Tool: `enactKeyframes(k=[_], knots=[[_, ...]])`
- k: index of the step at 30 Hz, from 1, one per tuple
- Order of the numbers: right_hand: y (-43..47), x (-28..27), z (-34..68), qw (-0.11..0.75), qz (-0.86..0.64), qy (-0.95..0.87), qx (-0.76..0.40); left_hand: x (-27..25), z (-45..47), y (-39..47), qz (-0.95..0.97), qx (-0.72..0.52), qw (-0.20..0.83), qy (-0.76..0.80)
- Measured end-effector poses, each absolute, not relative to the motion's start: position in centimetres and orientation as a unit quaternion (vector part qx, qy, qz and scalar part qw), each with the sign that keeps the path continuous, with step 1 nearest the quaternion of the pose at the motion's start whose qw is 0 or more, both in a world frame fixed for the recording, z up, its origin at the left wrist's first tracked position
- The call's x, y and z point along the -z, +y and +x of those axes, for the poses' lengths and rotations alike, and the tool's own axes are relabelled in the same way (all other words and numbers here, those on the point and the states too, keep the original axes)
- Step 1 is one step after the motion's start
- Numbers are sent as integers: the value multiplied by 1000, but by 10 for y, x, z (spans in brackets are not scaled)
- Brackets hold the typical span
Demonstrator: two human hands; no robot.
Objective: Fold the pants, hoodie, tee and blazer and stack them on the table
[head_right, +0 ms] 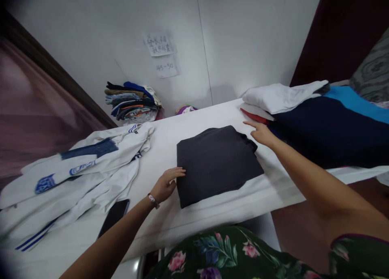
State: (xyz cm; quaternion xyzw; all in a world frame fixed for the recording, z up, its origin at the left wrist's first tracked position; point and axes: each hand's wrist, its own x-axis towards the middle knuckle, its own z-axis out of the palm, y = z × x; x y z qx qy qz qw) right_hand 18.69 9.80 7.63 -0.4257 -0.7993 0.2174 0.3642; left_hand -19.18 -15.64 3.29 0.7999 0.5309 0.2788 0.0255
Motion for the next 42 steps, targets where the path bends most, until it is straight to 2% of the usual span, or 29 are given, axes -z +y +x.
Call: enactKeyframes(k=[2, 3, 7, 9, 12, 15, 19, 23, 27, 42], knots=[[66, -89, 172, 391, -388, -819, -160, -40, -181, -150, 755, -299, 35, 583], [49, -89, 163, 378, -356, -844, -133, -41, -173, -147, 738, -288, 31, 610], [6, -46, 142, 201, -310, -926, -80, -32, -138, -135, 721, -156, -4, 675], [5, -17, 144, 170, -349, -919, -73, -21, -128, -134, 723, -106, -20, 682], [14, 7, 153, 176, -378, -907, -63, -12, -124, -137, 726, -84, -36, 682], [15, 4, 156, 189, -378, -903, -73, -11, -126, -138, 724, -88, -42, 682], [-7, -14, 144, 268, -377, -883, -81, -11, -126, -137, 720, -103, -32, 686], [-42, -27, 122, 320, -293, -896, -96, -10, -124, -136, 718, -123, -19, 684], [-58, -26, 104, 310, -267, -906, -108, -10, -124, -136, 715, -128, -17, 687], [-62, -17, 83, 241, -268, -933, -12, -9, -123, -137, 710, -139, -14, 690]])
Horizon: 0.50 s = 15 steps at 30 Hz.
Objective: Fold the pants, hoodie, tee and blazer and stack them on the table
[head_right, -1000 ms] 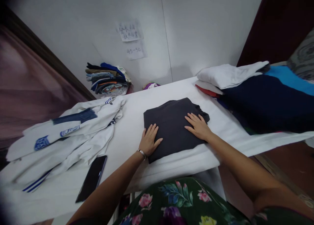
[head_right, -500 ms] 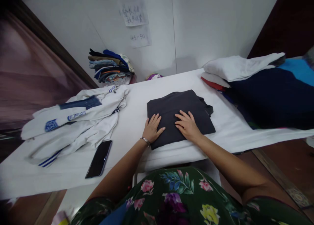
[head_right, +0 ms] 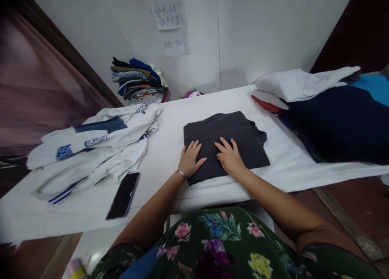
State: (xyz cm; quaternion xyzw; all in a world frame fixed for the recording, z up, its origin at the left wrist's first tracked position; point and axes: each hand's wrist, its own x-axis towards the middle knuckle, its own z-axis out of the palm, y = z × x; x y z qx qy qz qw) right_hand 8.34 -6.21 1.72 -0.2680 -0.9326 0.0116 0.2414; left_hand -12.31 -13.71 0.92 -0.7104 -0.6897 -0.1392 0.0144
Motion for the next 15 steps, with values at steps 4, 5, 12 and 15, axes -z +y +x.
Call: enactKeyframes(k=[4, 5, 12, 15], knots=[[-59, -14, 80, 235, -292, -926, -41, -10, -122, -137, -709, 142, 10, -691], [-58, -13, 79, 233, -296, -925, -49, -11, -122, -137, -709, 143, 9, -691], [-54, -11, 76, 220, -300, -924, -82, -8, -123, -136, -707, 150, 17, -691], [-57, -9, 78, 225, -298, -922, -101, -7, -124, -137, -707, 150, 20, -690]])
